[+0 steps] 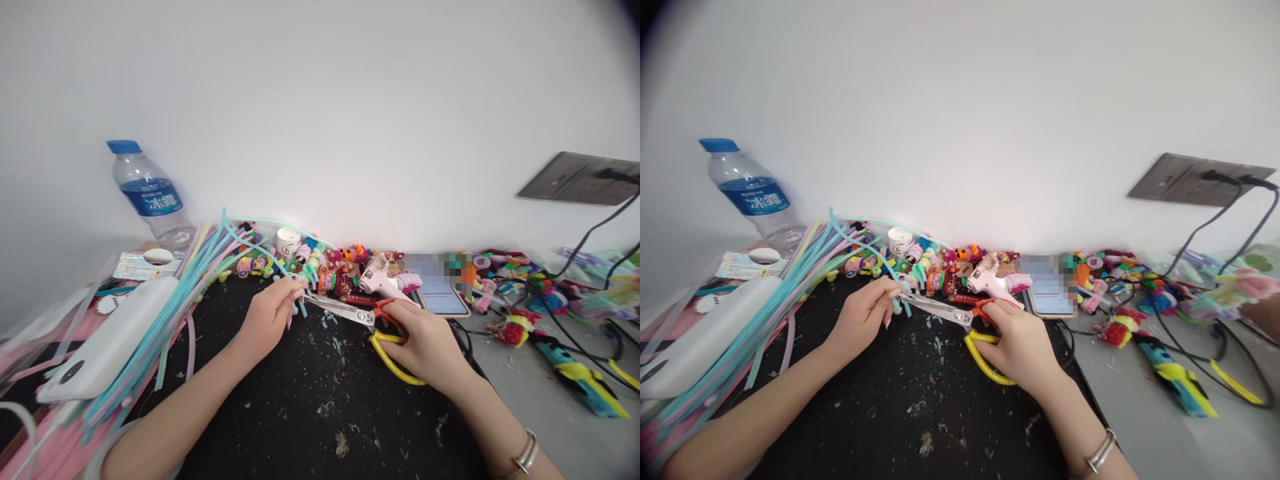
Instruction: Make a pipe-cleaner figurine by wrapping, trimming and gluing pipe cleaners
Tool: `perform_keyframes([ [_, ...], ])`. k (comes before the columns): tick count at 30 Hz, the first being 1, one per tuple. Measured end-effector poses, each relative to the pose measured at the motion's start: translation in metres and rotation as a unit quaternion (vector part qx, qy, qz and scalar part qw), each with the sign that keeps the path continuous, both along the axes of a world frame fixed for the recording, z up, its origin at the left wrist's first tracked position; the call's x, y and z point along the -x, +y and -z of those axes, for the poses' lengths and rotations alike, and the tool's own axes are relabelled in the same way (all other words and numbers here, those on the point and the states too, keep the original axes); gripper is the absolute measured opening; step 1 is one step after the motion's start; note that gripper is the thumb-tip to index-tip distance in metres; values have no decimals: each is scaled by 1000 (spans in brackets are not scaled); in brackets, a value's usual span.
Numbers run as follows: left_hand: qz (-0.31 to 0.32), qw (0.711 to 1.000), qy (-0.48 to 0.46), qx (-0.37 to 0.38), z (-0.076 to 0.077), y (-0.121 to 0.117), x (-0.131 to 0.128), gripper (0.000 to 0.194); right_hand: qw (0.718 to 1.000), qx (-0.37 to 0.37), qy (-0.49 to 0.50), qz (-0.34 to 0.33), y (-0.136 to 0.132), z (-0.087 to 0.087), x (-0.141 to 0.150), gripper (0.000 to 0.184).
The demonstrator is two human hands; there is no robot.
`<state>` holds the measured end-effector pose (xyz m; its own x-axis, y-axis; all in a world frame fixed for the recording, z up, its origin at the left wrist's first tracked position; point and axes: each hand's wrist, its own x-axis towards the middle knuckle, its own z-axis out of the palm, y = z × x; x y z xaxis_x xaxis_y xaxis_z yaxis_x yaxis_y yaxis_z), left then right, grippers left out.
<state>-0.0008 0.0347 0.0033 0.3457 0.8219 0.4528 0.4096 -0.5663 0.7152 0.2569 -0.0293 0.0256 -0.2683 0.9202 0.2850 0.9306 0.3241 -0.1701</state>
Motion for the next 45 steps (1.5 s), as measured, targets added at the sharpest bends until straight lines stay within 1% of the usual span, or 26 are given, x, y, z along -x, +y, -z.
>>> perform_keyframes([
  [4, -3, 1000, -5, -5, 0, 0, 0, 21, 1000, -9, -2, -7, 0, 0, 0, 24],
  [12, -2, 1000, -11, -3, 1, 0, 0, 21, 1000, 13, -23, 3, -1, -1, 0, 20],
  [19, 1, 1000, -14, -1, 2, -1, 1, 20, 999, 3, -38, 12, -1, 0, 0, 16],
  [21, -4, 1000, -14, 2, 2, -1, 0, 20, 998, -13, -41, 38, 0, 3, -1, 16],
  [23, -16, 1000, -16, 7, 1, -1, 0, 21, 995, -37, -46, 78, 2, 5, -3, 17],
  [25, -34, 999, -23, 16, 1, -1, 0, 20, 990, -62, -52, 118, 3, 7, -4, 19],
  [27, -60, 997, -39, 26, 2, -1, 0, 19, 986, -76, -53, 137, 2, 7, -4, 20],
  [29, -92, 993, -59, 35, 3, -2, 0, 17, 989, -68, -44, 123, 1, 8, -2, 20],
  [33, -139, 986, -84, 34, 3, -1, 0, 19, 999, -7, -8, 45, -2, 10, 9, 21],
  [35, -143, 986, -83, 31, 3, -1, 0, 19, 999, 37, 3, 21, -3, 11, 16, 20],
  [38, -130, 989, -72, 26, 4, -2, 0, 20, 994, 104, 29, -5, -6, 9, 24, 23],
  [40, -112, 992, -52, 10, 4, -3, 0, 21, 989, 125, 65, -46, -9, 5, 27, 28],
  [42, -78, 997, -21, -11, 3, -5, -1, 22, 984, 107, 104, -92, -11, 1, 27, 33],
  [45, -3, 999, 26, -38, 3, -9, -4, 23, 982, 25, 145, -115, -12, 0, 29, 39],
])
